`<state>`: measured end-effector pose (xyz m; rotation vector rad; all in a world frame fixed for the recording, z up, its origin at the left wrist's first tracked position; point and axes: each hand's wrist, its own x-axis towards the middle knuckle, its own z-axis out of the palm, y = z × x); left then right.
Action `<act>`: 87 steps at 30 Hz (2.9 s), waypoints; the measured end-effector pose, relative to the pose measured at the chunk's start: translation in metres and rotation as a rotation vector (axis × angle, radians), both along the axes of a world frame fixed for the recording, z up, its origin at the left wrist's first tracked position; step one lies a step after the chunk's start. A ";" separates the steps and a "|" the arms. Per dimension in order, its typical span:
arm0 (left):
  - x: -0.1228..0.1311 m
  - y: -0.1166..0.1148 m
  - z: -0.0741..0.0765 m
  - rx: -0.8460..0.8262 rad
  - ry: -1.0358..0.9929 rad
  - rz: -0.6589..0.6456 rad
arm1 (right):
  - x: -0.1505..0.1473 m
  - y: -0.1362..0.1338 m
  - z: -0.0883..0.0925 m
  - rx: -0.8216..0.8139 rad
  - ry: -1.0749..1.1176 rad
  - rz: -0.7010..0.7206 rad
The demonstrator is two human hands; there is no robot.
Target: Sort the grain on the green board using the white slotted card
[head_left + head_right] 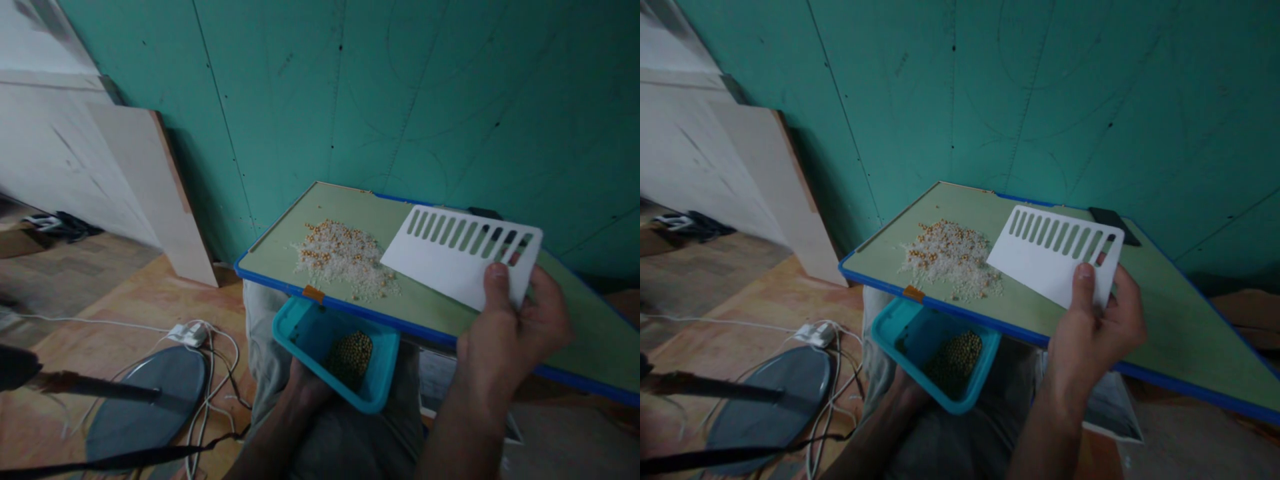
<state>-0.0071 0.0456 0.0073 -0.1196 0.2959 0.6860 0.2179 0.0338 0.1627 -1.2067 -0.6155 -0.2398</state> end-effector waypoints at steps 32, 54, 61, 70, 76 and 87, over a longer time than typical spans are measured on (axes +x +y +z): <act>0.005 -0.005 0.005 -0.015 0.065 0.020 | -0.004 -0.007 0.004 -0.024 -0.022 0.143; 0.012 -0.010 0.035 -0.006 0.207 0.026 | -0.008 -0.010 0.007 0.007 -0.040 0.236; 0.010 -0.008 0.024 0.027 0.129 0.044 | -0.008 -0.009 0.006 0.019 -0.048 0.215; 0.009 -0.007 0.008 0.127 0.024 0.014 | -0.007 -0.007 0.005 0.016 -0.039 0.210; 0.008 -0.007 0.009 0.122 0.008 0.000 | -0.004 -0.008 0.003 -0.030 -0.039 0.248; 0.012 -0.007 0.029 0.000 0.107 -0.013 | -0.005 -0.008 0.008 0.008 0.006 0.293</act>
